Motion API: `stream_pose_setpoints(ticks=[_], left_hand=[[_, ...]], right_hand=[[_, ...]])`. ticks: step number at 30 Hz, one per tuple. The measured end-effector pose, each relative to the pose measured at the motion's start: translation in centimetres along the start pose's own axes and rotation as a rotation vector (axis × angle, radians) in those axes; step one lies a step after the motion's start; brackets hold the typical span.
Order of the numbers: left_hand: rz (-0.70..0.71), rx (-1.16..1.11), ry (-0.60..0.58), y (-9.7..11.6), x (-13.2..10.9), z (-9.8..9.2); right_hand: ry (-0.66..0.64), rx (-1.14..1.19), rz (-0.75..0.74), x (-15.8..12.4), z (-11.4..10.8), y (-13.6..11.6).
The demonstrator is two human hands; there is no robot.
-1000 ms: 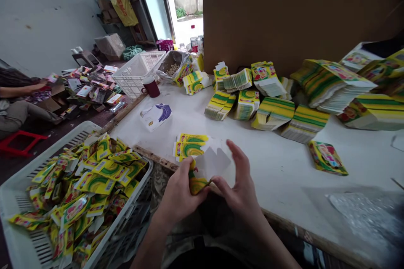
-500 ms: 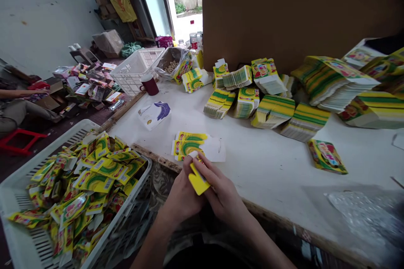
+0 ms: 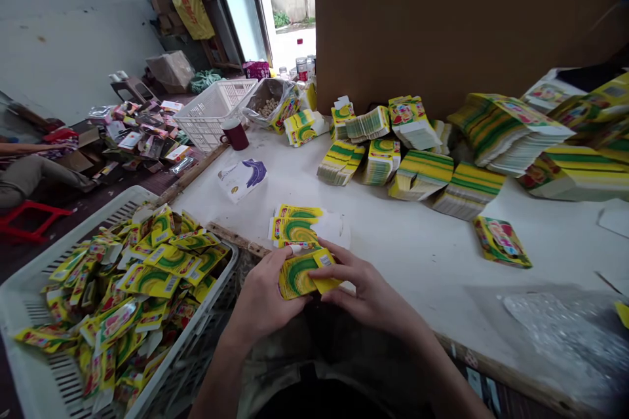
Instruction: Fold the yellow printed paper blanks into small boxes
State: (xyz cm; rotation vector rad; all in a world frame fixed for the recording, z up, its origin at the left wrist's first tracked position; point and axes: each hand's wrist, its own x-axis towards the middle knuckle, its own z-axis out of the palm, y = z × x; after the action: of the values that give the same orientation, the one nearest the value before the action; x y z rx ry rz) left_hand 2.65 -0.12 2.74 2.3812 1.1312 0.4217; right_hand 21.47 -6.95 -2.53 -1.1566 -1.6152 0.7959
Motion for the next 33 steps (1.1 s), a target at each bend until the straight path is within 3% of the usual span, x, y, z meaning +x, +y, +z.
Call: stream_pose_setpoints(ticks=[3, 5, 7, 8, 9, 10, 12, 13, 15, 17, 19, 22, 33], left_hand=[[0.013, 0.003, 0.018, 0.0, 0.1, 0.7], [-0.047, -0.15, 0.046, -0.4, 0.1, 0.6], [-0.142, -0.462, 0.283, -1.4, 0.2, -0.5], [-0.177, -0.614, 0.472, -2.1, 0.2, -1.5], [-0.193, -0.767, 0.733, -2.8, 0.3, -2.5], [-0.196, -0.848, 0.903, -3.4, 0.3, -3.5], [-0.295, -1.077, 1.108, -4.5, 0.5, -5.0], [-0.361, -1.157, 1.139, -4.8, 0.6, -5.2], [-0.496, -1.276, 1.101, -5.1, 0.8, -4.5], [-0.558, -1.291, 0.966, -4.9, 1.0, -2.8], [-0.581, -1.312, 0.836, -4.5, 1.1, -1.0], [-0.574, -1.326, 0.75, -4.0, 1.2, 0.7], [-0.58, -1.277, 0.608, -3.3, 0.9, 2.2]], right_hand=[[0.086, 0.058, 0.084, 0.3, 0.6, -0.1], [0.166, 0.176, 0.086, 0.6, 1.3, 0.5], [0.252, 0.213, 0.097, 1.0, 1.8, 1.6], [0.299, 0.142, 0.128, 1.2, 1.9, 2.2], [0.338, 0.027, 0.17, 1.5, 1.9, 2.7], [0.365, -0.107, 0.216, 1.9, 1.8, 3.2], [0.373, -0.313, 0.286, 2.8, 1.9, 3.7], [0.358, -0.365, 0.3, 3.3, 2.0, 3.7], [0.322, -0.439, 0.317, 4.3, 2.6, 3.6], [0.289, -0.518, 0.343, 5.1, 3.4, 3.4], [0.271, -0.579, 0.373, 5.5, 4.1, 3.3], [0.256, -0.631, 0.398, 5.6, 4.4, 3.5], [0.193, -0.716, 0.408, 5.9, 4.5, 2.7]])
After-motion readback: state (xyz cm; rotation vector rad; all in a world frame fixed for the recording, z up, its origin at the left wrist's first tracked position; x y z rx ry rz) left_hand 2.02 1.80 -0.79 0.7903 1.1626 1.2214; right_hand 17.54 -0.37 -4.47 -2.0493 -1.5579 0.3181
